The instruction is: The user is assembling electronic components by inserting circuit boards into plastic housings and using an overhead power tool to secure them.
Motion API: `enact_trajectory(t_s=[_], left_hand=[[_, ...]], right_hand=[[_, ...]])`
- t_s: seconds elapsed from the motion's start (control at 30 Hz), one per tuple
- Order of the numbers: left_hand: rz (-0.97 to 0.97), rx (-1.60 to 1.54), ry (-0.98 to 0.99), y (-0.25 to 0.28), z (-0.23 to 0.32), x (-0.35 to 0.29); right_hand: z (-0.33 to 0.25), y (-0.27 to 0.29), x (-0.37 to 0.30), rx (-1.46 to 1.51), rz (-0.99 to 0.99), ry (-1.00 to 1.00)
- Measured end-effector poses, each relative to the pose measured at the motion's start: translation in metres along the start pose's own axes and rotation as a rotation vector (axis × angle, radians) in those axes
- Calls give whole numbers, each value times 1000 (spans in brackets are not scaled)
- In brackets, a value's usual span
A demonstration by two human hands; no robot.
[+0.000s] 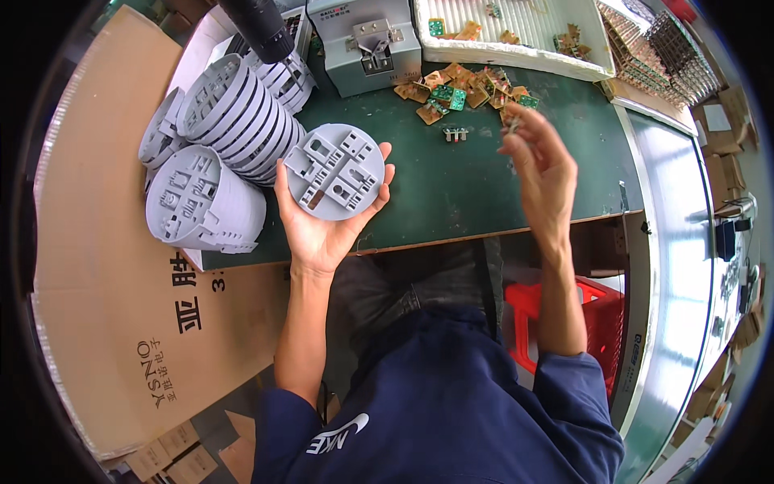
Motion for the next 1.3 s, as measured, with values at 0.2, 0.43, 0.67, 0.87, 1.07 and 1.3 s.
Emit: enact_trajectory(t_s=[0.2, 0.43, 0.67, 0.87, 1.07, 1.3], left_hand=[[-6, 175, -69, -3, 2, -1], [32, 364, -185, -7, 5, -4], [257, 1538, -845, -22, 3, -10], [270, 2344, -1306, -24, -25, -5], [48, 1915, -1343, -54, -21, -17], [183, 1339, -657, -50, -33, -7]], right_hand=[[3, -23, -26, 75, -139, -144], [-1, -29, -26, 309, -225, -251], [-6, -27, -20, 425, -312, -337], [-3, -44, -20, 532, -352, -388], [-11, -49, -22, 474, -382, -321], [-27, -60, -36, 442, -434, -177]])
Point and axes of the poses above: each hand's wrist, its own x-axis towards the middle knuckle, its own y-axis out of the back of the hand, z = x × y, the point moved 4 cm from there along x, towards the middle knuckle, and after that the axes turned 15 degrees about z, right-handed, at the moved point
